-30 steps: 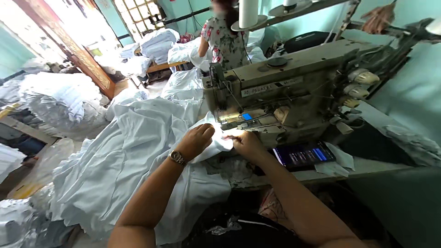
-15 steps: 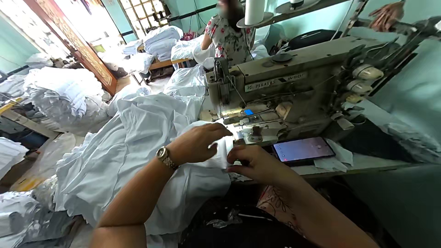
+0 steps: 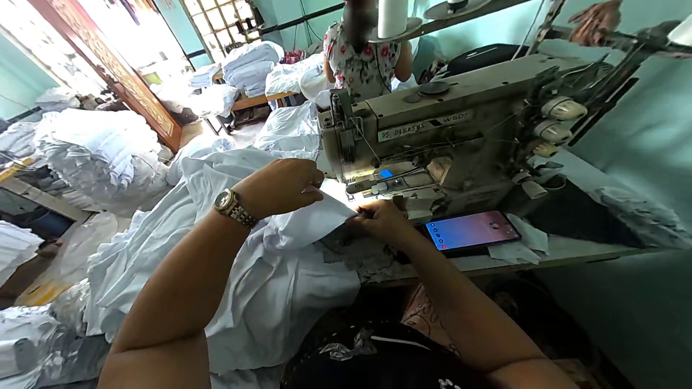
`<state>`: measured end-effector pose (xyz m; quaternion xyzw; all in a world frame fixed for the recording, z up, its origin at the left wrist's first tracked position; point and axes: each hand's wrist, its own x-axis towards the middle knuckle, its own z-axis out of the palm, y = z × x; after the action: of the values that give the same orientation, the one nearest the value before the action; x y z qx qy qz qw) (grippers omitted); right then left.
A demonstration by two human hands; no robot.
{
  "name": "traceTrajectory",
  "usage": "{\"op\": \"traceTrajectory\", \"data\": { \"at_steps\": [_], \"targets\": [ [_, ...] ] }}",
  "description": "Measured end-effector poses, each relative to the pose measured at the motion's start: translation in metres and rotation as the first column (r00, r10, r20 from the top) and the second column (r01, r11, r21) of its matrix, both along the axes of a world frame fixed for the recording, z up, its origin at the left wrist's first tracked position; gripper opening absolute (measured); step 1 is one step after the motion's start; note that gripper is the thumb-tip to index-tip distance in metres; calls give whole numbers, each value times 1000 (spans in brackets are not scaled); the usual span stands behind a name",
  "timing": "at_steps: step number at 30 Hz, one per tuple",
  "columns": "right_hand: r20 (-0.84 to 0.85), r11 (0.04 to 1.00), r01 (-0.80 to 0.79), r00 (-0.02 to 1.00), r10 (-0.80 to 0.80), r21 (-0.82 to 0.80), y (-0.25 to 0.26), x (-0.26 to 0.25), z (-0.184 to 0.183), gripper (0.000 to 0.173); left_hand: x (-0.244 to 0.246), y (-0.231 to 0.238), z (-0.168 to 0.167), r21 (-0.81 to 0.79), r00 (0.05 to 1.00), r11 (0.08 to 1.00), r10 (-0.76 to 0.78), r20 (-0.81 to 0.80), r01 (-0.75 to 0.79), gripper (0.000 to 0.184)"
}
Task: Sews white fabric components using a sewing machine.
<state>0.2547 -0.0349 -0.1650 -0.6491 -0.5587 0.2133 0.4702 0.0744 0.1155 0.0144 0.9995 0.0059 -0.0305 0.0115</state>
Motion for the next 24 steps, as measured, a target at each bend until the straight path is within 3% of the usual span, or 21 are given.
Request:
{"op": "traceTrajectory", "data": {
  "at_steps": [4,6,8,11,14,17,20,22,24],
  "targets": [
    [-134,996,-64,988,73,68,-10,0,-16,20,2,0,-18,-230,997,970,-81,21,83,11],
    [-122,994,-87,988,95,68,-12,2,-30,21,4,-9,-31,-3,996,997,78,-41,-78,12],
    [-115,990,-115,986,124,83,-15,1,-35,21,6,-16,-46,119,993,987,115,-14,-112,16],
    [-124,992,-95,987,105,88,-17,-2,-37,18,5,-25,-52,-15,998,1000,27,-51,-28,15],
    [-132,990,-72,987,88,121,-18,-4,-40,18,6,-32,-55,80,996,994,75,-43,-72,10],
    [-145,986,-81,984,103,149,-18,-5,-43,18,6,-36,-56,33,997,998,55,-51,-53,12],
    [-133,984,-66,987,89,166,-17,-6,-45,17,7,-34,-62,171,994,980,100,40,-106,20],
    [-139,984,-63,986,87,167,-17,-6,-44,17,7,-35,-62,119,996,990,82,-22,-79,29],
    [-144,985,-61,986,85,162,-17,-6,-44,18,6,-37,-62,66,995,996,67,-69,-62,18]
  ]
}}
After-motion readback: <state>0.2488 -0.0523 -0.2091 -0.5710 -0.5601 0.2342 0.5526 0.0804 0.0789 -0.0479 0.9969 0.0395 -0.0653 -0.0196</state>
